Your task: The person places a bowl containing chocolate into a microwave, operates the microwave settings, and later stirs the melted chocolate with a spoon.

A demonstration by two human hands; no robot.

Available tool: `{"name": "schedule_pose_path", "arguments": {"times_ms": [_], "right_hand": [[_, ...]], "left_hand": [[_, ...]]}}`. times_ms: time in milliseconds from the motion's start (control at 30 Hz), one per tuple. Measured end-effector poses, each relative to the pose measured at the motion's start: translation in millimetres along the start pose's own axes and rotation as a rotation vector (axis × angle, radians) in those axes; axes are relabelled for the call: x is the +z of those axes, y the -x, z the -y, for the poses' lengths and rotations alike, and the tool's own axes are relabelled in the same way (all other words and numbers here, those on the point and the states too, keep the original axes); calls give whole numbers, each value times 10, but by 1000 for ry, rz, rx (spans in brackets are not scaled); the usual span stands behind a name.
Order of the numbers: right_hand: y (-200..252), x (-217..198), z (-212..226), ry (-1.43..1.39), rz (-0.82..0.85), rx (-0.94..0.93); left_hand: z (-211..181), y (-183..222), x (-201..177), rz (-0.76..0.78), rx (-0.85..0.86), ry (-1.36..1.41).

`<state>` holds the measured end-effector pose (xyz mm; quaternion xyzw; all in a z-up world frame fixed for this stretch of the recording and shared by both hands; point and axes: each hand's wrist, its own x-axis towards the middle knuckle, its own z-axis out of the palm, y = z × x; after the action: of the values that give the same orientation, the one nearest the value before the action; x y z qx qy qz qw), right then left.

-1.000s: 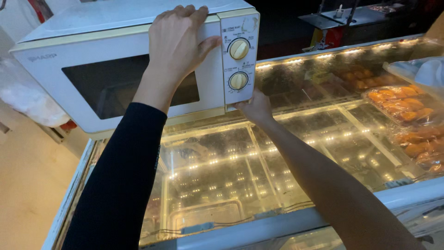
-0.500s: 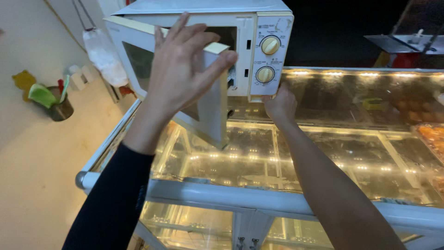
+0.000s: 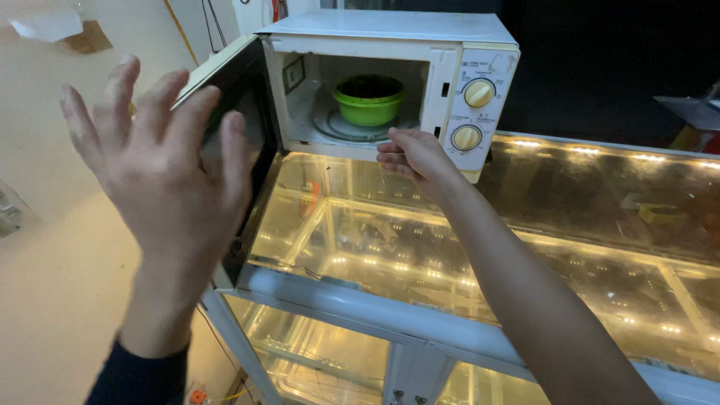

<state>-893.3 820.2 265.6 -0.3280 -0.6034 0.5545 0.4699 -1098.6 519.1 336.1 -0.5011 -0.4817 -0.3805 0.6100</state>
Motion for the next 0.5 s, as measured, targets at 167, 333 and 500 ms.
{"name": "schedule_pose_path", "arguments": {"times_ms": [167, 333, 500], "right_hand": [[-612, 43, -128, -146, -49, 116], [-1282, 120, -230, -245, -224, 168], [-1823, 80, -305, -197, -462, 177]], "left_hand": [[-446, 327, 705, 162, -47, 541], [-524, 557, 1564, 332, -214, 696], [-416, 733, 1866, 449, -287, 776]]}}
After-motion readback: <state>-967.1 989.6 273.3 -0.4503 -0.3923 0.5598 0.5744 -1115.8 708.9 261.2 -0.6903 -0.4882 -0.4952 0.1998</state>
